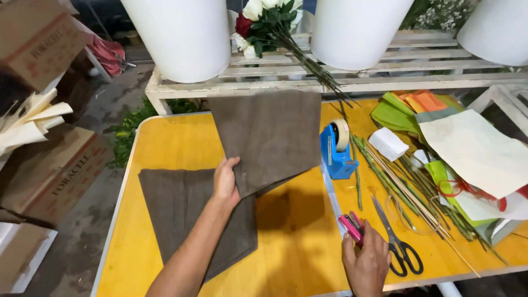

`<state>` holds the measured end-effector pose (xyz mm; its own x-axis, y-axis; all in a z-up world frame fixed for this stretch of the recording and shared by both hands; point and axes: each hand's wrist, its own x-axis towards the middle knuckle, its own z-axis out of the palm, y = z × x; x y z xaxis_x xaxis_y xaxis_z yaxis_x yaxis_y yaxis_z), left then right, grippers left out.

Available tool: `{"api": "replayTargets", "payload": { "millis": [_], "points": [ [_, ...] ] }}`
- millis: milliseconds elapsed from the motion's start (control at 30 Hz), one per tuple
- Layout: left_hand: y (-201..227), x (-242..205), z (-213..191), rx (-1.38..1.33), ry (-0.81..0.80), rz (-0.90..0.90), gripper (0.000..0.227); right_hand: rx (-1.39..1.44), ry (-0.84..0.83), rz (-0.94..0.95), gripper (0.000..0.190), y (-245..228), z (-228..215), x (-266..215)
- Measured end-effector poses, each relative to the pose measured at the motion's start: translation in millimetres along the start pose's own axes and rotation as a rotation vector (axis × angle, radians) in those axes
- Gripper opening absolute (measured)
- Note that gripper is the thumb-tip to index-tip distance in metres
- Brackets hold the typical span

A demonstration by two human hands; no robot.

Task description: The person folds brown paper around green flower stems on a yellow table, using a pink stapler to secure the paper at the base. They repeat this process for multiple stems, creating a stack of wrapped items.

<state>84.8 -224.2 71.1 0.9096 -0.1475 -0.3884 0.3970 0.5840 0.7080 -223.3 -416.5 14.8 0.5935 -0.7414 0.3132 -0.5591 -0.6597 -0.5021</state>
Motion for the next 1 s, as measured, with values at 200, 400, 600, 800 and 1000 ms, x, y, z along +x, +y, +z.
{"api": "replayTargets", "payload": {
  "millis": [200,400,600,800,1000],
  "points": [
    [-17.3,15.4,-7.5,0.141,0.040,-0.051,0.017,0.005,-0.027,0.076,0.066,3.7,5.8,2.6],
    [-47.3,61.7,3.3,0.270,0.020,0.123,0.033,-0.049,0.149,-0.023,0.065,21.4,27.5,-0.2],
    [-77.7,101.7,14.7,0.234,0.095,0.190,0.040,-0.028,0.192,-0.050,0.067,13.0,25.5,-0.2],
    [-61.9,67.3,26.4,0.343,0.164,-0.014,0.071,-0.056,0.086,0.033,0.071,17.6,26.0,1.9],
    [-68.0,81.6,11.5,0.266,0.239,0.025,0.076,-0.029,0.427,-0.284,0.048,2.4,12.3,2.0]
  ]
}}
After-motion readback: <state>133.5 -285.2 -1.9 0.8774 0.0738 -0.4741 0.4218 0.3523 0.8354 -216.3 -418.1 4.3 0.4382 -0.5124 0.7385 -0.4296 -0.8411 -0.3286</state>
